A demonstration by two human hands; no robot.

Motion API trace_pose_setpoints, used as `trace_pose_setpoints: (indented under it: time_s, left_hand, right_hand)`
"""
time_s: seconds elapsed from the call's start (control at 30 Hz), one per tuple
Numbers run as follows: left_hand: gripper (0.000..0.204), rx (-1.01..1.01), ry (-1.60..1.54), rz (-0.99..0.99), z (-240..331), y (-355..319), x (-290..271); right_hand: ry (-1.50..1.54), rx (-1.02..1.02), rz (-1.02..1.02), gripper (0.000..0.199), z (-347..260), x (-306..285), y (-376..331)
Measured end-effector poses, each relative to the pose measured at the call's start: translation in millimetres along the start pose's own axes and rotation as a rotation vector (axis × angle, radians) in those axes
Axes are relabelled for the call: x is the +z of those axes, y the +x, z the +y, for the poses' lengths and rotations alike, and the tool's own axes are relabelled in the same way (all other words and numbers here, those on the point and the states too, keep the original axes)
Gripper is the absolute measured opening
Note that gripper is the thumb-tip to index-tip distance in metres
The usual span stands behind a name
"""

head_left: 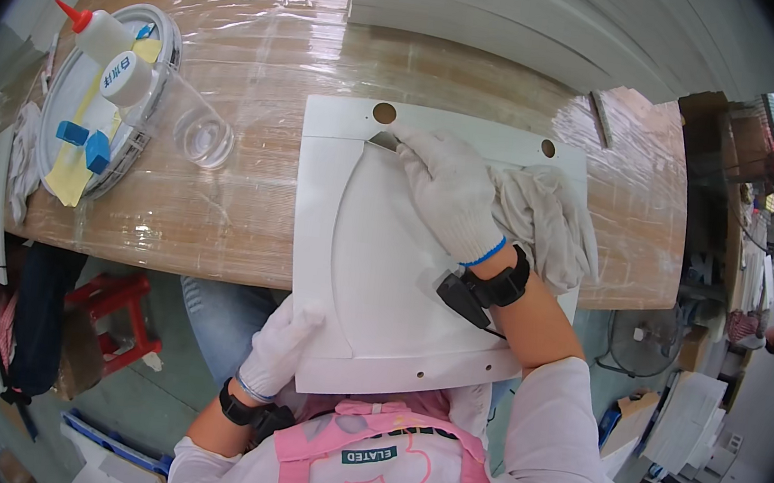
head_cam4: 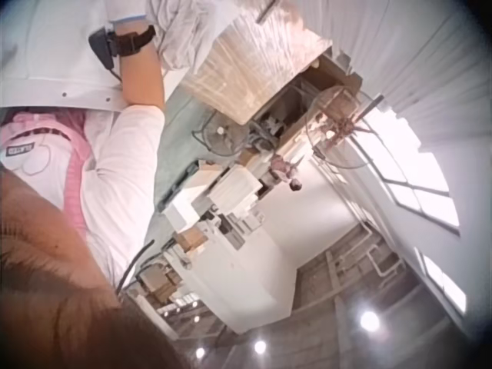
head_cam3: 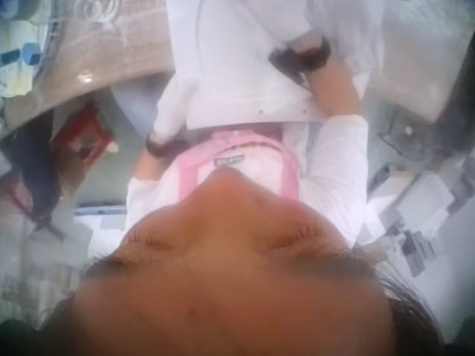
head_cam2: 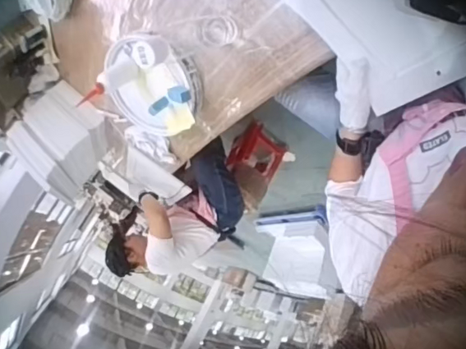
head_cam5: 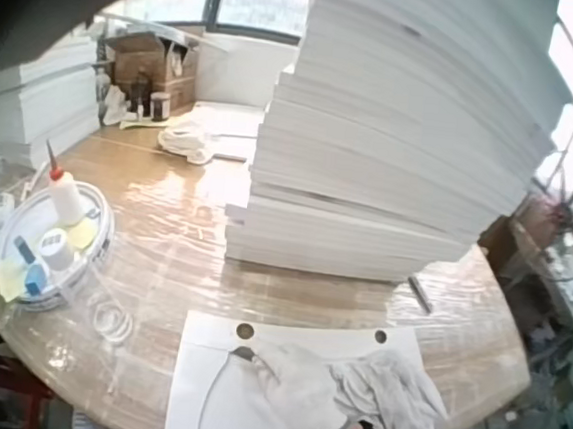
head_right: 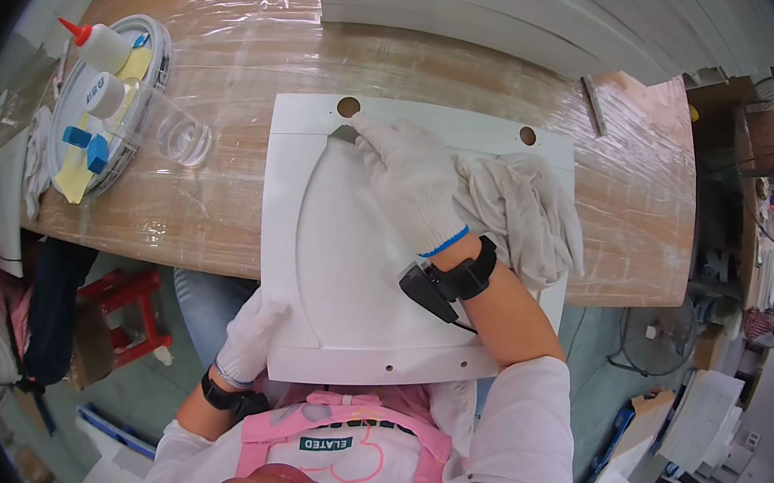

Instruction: Cleaning and scraping residue from white cabinet doors at a manufacturing workbench.

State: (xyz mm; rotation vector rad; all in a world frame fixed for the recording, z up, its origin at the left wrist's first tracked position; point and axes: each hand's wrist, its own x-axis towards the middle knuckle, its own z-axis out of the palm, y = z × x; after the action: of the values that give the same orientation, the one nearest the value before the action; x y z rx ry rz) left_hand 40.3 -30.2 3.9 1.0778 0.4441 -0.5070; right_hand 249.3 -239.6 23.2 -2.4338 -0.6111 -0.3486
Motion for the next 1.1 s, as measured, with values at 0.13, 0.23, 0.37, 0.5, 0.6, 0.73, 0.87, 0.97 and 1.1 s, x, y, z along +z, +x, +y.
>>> trace_pose_setpoints:
  time_s: [0.13, 0.23, 0.37, 0.5, 0.6, 0.73, 0.87, 0.97, 1.1]
  left_hand:
    - [0.053, -0.001, 0.021, 0.007, -1, 1, -1]
    - [0.054, 0.011, 0.012, 0.003, 0, 0, 0]
    - [0.054, 0.008, 0.028, 0.003, 0, 0, 1]
    - [0.053, 0.002, 0.079, 0.023, 0, -1, 0]
    - [0.054, 0.006, 0.131, 0.04, -4, -1, -3]
    - [0.055, 0.022, 0.124, 0.026, -5, 0, -4]
    - [0.053, 0.009, 0.113, 0.037, -5, 0, -3]
    - [0.05, -0.014, 0.063, 0.039, 3, -1, 2]
    - [0.051, -0.028, 0.045, 0.032, 7, -2, 5]
  right_hand:
    - [-0.009, -0.016, 0.023, 0.027, 1, 2, 0]
    - [-0.049, 0.049, -0.072, 0.028, -8, -3, 3]
    - [-0.051, 0.055, -0.08, 0.029, -11, -5, 5]
    - [-0.084, 0.0, -0.035, 0.03, -4, 0, 5]
    - [-0.086, -0.029, -0.009, 0.03, -2, 3, 3]
    - [-0.075, -0.034, -0.015, 0.03, -1, 2, 3]
    - [-0.097, 0.0, -0.033, 0.031, -7, -1, 4]
    - [-0.078, -0.009, -0.021, 0.029, -7, -1, 5]
    - [-0.082, -0.023, -0.005, 0.027, -7, 0, 3]
